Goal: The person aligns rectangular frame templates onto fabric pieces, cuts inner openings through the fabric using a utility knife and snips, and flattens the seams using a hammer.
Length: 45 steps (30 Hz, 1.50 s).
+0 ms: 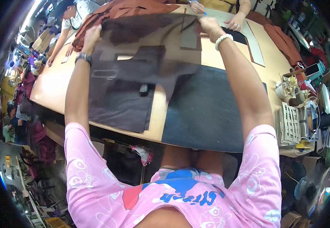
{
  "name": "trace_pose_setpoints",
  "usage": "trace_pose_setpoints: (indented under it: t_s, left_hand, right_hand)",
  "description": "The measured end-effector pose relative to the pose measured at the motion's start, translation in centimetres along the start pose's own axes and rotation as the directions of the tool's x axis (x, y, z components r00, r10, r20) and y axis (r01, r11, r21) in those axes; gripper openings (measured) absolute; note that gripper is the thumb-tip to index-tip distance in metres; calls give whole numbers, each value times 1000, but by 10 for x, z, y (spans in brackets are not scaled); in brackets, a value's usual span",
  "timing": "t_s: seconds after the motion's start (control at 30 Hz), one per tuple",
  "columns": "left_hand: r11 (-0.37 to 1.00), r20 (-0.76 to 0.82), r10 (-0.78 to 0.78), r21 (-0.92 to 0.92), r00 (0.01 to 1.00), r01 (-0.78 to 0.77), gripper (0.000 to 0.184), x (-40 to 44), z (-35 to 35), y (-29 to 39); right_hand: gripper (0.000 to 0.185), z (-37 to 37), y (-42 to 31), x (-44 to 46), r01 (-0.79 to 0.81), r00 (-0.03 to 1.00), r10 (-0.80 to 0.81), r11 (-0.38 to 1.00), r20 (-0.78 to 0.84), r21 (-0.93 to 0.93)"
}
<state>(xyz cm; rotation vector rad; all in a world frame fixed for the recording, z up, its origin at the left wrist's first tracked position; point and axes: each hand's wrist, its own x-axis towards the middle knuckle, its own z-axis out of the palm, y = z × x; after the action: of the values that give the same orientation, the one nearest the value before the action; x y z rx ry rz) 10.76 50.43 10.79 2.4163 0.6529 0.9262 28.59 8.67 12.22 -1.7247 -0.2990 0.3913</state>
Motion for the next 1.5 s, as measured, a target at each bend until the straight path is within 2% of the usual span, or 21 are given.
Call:
trace_pose_setpoints:
  t_s: [0.07, 0.1, 0.13, 0.17, 0.23, 0.3, 0.33, 0.4, 0.47, 0.5, 0.57, 0.63, 0.83, 0.87, 0.97, 1.0, 1.1, 1.2, 1.3, 1.4, 1.5]
  left_hand:
    - [968, -151, 210, 168, 966, -184, 41, 32, -15, 7]
    - [991, -223, 39, -117, 974, -67, 35, 36, -28, 21]
    - [892, -172, -137, -450, 975, 46, 28, 46, -42, 30]
    - [671, -116, -309, -730, 944, 130, 22, 55, -57, 38]
    - [745, -433, -23, -609, 901, -274, 29, 44, -66, 29]
    - [758, -424, -123, -623, 897, -190, 23, 17, -77, 31]
    - [761, -419, -174, -632, 891, -148, 22, 0, -84, 34]
    - [848, -427, -87, -506, 900, -158, 29, -24, -92, 6]
    - [903, -408, -77, -416, 910, -110, 36, -50, -92, -18]
    - [918, -394, -110, -392, 913, -59, 39, -62, -93, -26]
    - [909, -286, -297, -378, 911, 178, 45, -84, -96, -43]
    - [867, -233, -403, -407, 885, 287, 48, -99, -96, -73]
    - [815, -202, -521, -404, 829, 414, 49, -156, -96, -146]
    - [817, -241, -507, -440, 828, 372, 51, -165, -93, -157]
    - [839, -267, -516, -350, 814, 418, 52, -199, -90, -160]
    - [823, -259, -539, -363, 801, 437, 53, -206, -92, -157]
    - [833, -333, -541, -339, 772, 438, 53, -223, -94, -145]
    - [840, -435, -532, -375, 726, 392, 55, -233, -95, -146]
    - [909, -468, -414, -174, 781, 377, 56, -239, -93, -178]
    - [853, -349, -520, -172, 779, 493, 57, -246, -93, -178]
    - [895, -385, -434, -86, 814, 437, 58, -245, -91, -194]
  right_hand:
    - [24, 10, -30, -23, 172, 979, -152, 974, -136, 148]
    - [30, 13, -47, -39, 317, 937, -274, 926, -215, 203]
    - [37, 15, -64, -55, 460, 874, -391, 856, -288, 236]
    - [48, 10, -64, -45, 528, 847, -449, 768, -283, 362]
    - [62, 10, -71, -40, 511, 831, -516, 565, -205, 648]
    - [45, 20, -61, -73, 642, 751, -591, 549, -294, 535]
    - [38, 26, -48, -79, 751, 658, -688, 578, -304, 319]
    - [24, 38, -17, -85, 856, 458, -859, 496, -231, -148]
    - [21, 58, 9, -99, 771, 621, -760, 636, -192, -29]
    - [24, 74, 19, -108, 556, 828, -547, 771, -125, 311]
    - [27, 91, 46, -115, 416, 899, -438, 840, -18, 350]
    - [32, 103, 67, -128, 397, 896, -430, 889, 115, 226]
    - [52, 132, 104, -172, 316, 864, -250, 945, 438, -84]
    - [56, 137, 112, -174, 260, 854, -179, 960, 489, -103]
    - [59, 147, 128, -188, 443, 801, -281, 873, 528, -207]
    - [62, 148, 121, -193, 401, 802, -202, 880, 563, -255]
    - [64, 153, 116, -209, 475, 801, -271, 831, 535, -290]
    - [66, 156, 110, -225, 453, 810, -256, 845, 527, -286]
    - [68, 162, 115, -234, 414, 813, -208, 863, 544, -289]
    - [68, 165, 119, -237, 348, 821, -127, 884, 556, -312]
    - [68, 166, 116, -238, 325, 819, -99, 892, 565, -315]
